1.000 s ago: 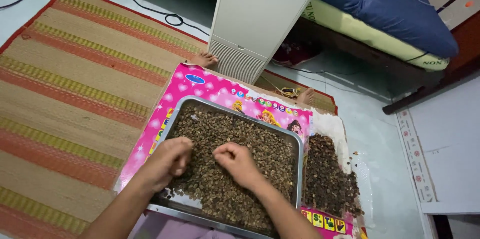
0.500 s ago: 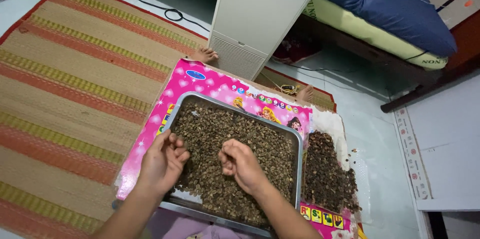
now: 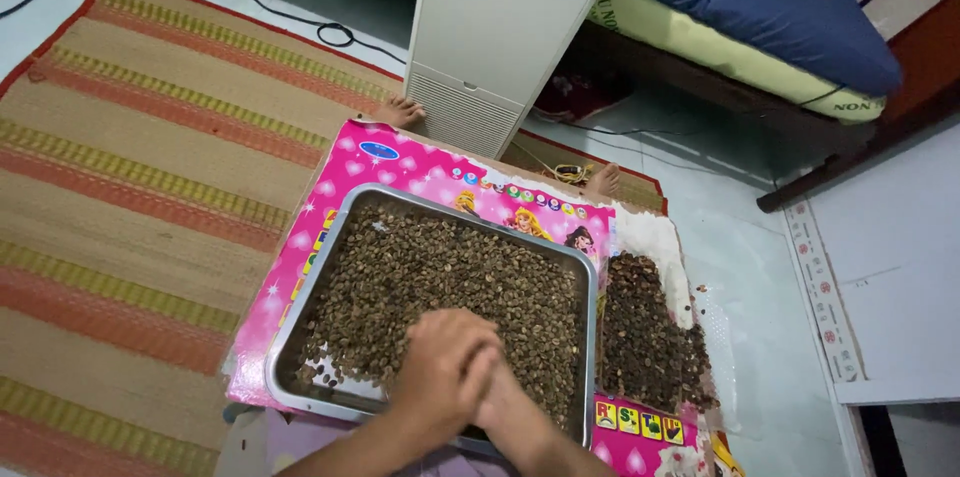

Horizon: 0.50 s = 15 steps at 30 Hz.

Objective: A person is manually sorting coffee beans on a tray, picking out defects or specific beans and placing them in a separate pile on the floor mat.

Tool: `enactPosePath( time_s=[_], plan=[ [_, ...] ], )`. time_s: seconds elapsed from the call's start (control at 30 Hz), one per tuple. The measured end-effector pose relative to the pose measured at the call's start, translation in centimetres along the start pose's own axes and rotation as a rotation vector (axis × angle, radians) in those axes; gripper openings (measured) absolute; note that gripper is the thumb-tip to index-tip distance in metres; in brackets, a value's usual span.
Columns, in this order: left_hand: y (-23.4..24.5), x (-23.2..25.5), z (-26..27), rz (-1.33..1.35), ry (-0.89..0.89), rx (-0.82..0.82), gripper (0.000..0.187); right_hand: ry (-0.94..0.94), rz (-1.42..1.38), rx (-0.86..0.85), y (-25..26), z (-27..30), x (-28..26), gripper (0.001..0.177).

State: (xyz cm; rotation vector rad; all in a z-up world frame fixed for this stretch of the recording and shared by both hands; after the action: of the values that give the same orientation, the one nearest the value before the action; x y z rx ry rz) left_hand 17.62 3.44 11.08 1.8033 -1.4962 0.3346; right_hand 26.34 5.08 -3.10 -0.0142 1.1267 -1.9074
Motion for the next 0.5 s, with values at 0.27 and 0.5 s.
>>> enactPosePath(
  time_s=[0.27, 0.5],
  plan=[
    [3.4, -2.0, 1.7, 0.093, 0.012, 0.000, 0.016, 0.441, -0.028, -0.045, 7.7, 8.9, -8.7, 0.022],
    [5.4, -9.0, 5.4, -0.402, 0.077, -0.410, 0.016, 0.753, 1.503, 1.387, 10.7, 18.5, -14.7, 0.021]
  ],
)
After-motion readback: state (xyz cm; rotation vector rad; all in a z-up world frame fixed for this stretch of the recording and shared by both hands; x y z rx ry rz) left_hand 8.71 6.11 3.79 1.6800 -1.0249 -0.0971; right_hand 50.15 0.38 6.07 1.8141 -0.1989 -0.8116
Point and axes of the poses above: each hand's wrist, its own z-axis away from the middle knuckle, its own y-axis out of the back of the hand, x = y × z, the point moved 7 cm from there along -z, towards the middle knuckle, and after that the axes turned 13 degrees about -y, right-handed, at the moved point
